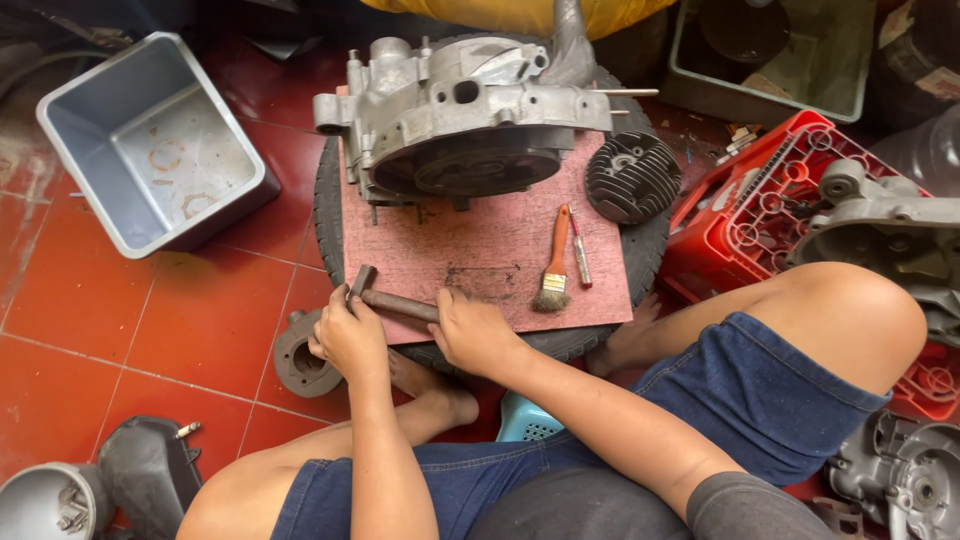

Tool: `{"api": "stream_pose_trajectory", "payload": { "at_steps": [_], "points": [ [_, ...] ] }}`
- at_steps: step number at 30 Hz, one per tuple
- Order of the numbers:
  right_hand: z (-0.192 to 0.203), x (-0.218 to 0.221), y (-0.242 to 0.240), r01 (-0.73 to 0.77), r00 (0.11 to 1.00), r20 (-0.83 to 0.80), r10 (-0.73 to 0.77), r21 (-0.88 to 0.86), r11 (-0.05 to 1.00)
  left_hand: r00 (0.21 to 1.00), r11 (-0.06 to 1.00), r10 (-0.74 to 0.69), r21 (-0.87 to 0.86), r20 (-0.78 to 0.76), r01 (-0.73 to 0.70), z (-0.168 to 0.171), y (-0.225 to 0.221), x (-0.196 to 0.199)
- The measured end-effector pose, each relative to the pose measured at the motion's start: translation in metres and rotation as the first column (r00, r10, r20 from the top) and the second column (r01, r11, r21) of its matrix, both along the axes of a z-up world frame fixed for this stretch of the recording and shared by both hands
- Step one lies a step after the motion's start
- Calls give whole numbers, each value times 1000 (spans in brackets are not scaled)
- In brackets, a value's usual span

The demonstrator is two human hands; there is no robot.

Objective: Cleaning a motorcycle cylinder head by scrubbing with a brush and scraping between the fins with a small tool.

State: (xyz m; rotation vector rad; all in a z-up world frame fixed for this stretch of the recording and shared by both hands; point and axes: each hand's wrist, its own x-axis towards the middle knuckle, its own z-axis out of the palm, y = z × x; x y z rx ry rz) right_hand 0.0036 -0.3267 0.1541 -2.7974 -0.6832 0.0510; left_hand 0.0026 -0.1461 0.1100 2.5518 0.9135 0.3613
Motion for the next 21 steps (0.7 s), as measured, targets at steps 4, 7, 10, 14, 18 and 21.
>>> {"api": "stream_pose_trajectory", "payload": {
  "at_steps": [4,7,10,14,18,21],
  "points": [
    [47,9,-27,36,943,-333,2,106,994,994,996,-93,-13,63,94,32,-33,9],
    [68,13,-55,97,931,-360,-66,69,993,951,974,-208,-38,227,222,30,-57,18],
    [74,14,-92,203,927,-322,-193,-4,979,877,921,-284,-146,387,362,54,-106,31],
    [89,4,-150,381,868,-337,-365,-20,924,886,821,-305,-374,349,430,67,-170,38],
    [91,-3,-188,579,773,-407,-487,138,803,860,766,-472,-393,195,509,68,-203,35],
    [75,9,-196,665,725,-431,-537,232,710,783,765,-615,-307,-87,567,41,-213,33]
  ]
}}
